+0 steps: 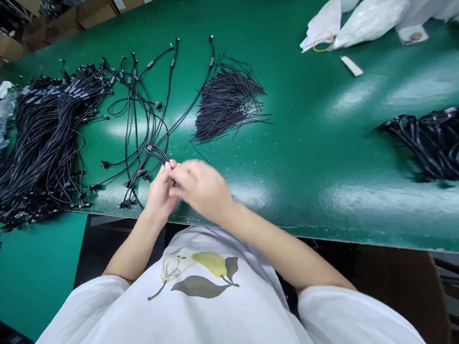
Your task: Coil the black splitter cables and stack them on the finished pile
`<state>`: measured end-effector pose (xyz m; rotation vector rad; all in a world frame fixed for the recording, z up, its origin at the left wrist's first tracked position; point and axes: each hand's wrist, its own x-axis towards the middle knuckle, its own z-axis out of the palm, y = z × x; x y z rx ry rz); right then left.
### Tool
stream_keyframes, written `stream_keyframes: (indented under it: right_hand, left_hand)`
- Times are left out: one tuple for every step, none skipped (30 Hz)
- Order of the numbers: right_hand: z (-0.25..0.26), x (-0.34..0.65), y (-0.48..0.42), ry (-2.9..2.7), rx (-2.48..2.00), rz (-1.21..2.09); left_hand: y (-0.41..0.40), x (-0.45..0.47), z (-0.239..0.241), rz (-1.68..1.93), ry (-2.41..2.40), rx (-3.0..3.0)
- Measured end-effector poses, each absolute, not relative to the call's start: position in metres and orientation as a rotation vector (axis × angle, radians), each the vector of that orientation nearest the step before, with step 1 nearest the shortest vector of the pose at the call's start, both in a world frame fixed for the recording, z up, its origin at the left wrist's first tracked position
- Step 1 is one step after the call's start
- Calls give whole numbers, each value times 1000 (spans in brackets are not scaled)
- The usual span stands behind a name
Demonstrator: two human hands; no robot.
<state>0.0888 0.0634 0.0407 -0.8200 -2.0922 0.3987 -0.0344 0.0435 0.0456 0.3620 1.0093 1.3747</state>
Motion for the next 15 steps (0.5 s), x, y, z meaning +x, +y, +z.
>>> stream_keyframes:
  right_hand:
    - [34, 88, 57, -2220, -809, 301]
    - [29, 87, 50, -2323, -817, 235]
    - [24, 85, 45, -2390, -856, 207]
    - [21, 82, 42, -2418, -919, 213]
    - [20, 80, 39, -2416, -978, 257]
    - [21, 78, 38, -2383, -1031, 344]
    - [23, 77, 38, -2322, -1074, 486]
    - [26, 76, 37, -2235, -1100, 672]
    - [30, 77, 38, -2137, -1105, 879]
    - [34, 79, 39, -2046, -1102, 1071]
    - [38, 82, 40, -1986, -1103, 1215]
    - [41, 86, 42, -1961, -1121, 1290]
    - [44, 91, 45, -1959, -1159, 1296]
    - [47, 96, 49, -1952, -1207, 1254]
    - [49, 100, 54, -1912, -1237, 1206]
  left_hand:
    - [48, -37, 45, 1409, 971, 339]
    - [50, -38, 45, 1425, 928, 333]
    - [51, -39, 45, 1427, 894, 335]
    - [51, -38, 46, 1420, 878, 342]
    - [50, -37, 47, 1417, 882, 352]
    - [49, -35, 48, 1413, 895, 364]
    - [47, -33, 50, 1412, 916, 378]
    - [45, -31, 51, 1413, 942, 397]
    - [44, -30, 53, 1420, 971, 421]
    - [43, -29, 54, 1431, 999, 452]
    - [42, -29, 55, 1441, 1023, 490]
    - [41, -29, 54, 1449, 1044, 538]
    - [40, -29, 53, 1459, 1065, 598]
    - [40, -30, 50, 1463, 1092, 675]
    - [39, -31, 48, 1451, 1130, 774]
